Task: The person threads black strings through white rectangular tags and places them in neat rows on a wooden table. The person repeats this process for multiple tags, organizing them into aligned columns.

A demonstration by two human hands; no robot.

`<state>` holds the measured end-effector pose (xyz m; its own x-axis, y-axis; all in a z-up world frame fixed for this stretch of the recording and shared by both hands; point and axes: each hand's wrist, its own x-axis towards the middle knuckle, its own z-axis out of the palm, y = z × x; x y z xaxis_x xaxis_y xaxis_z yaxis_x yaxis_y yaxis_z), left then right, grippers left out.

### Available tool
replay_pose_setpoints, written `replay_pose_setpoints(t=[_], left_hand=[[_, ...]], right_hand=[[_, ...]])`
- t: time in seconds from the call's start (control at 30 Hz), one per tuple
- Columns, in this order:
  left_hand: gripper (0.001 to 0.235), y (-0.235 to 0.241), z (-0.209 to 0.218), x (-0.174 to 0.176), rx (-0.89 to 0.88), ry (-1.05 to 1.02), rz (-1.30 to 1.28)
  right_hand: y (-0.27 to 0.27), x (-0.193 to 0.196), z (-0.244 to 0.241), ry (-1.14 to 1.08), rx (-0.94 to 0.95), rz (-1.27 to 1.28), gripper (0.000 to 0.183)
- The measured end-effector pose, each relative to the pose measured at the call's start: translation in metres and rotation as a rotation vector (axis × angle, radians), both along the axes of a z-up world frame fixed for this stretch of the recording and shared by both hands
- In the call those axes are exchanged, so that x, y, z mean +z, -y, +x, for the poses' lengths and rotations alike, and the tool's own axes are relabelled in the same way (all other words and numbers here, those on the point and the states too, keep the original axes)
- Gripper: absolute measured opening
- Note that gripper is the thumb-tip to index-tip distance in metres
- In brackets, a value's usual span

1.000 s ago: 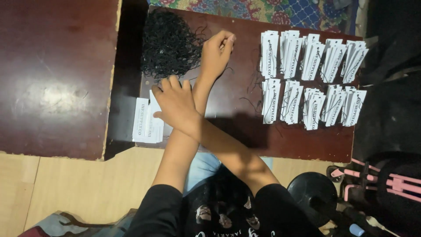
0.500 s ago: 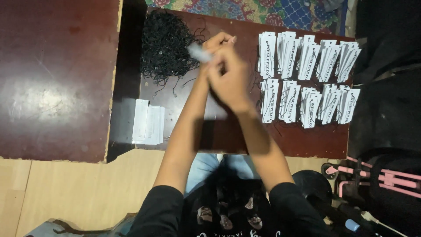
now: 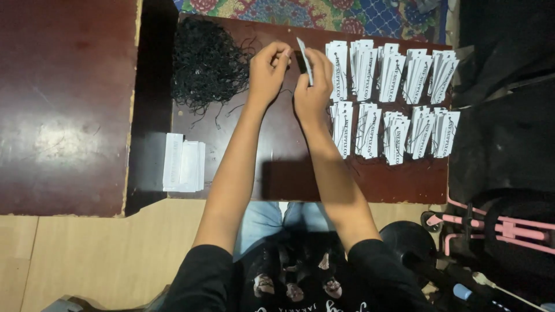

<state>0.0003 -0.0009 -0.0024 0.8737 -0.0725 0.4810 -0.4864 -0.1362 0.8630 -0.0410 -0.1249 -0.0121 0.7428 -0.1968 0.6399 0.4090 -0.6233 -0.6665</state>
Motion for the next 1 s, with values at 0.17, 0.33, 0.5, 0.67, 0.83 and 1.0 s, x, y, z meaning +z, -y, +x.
replay_pose_setpoints(t=[0.17, 0.33, 0.5, 0.67, 0.83, 1.0], left_hand=[[0.016, 0.0, -0.002, 0.002, 0.016, 0.005, 0.039], [0.017, 0.0, -0.002, 0.0, 0.012, 0.004, 0.02], [0.017, -0.001, 0.0, -0.009, 0.029, 0.016, 0.061], [0.018, -0.002, 0.001, -0.009, 0.041, 0.044, 0.088], [0.018, -0.002, 0.002, -0.011, 0.041, 0.057, 0.097], [0.018, -0.002, 0.003, -0.015, 0.057, 0.05, 0.089]], right_hand=[[0.0, 0.008, -0.004, 0.052, 0.077, -0.039, 0.045], [-0.003, 0.004, -0.003, 0.091, 0.086, -0.065, 0.046], [-0.005, 0.005, -0.003, 0.115, 0.114, -0.084, 0.046], [-0.006, 0.013, -0.005, 0.152, 0.105, -0.102, 0.039], [-0.007, 0.015, -0.006, 0.151, 0.084, -0.131, 0.037], [-0.006, 0.012, -0.004, 0.142, 0.056, -0.129, 0.041]])
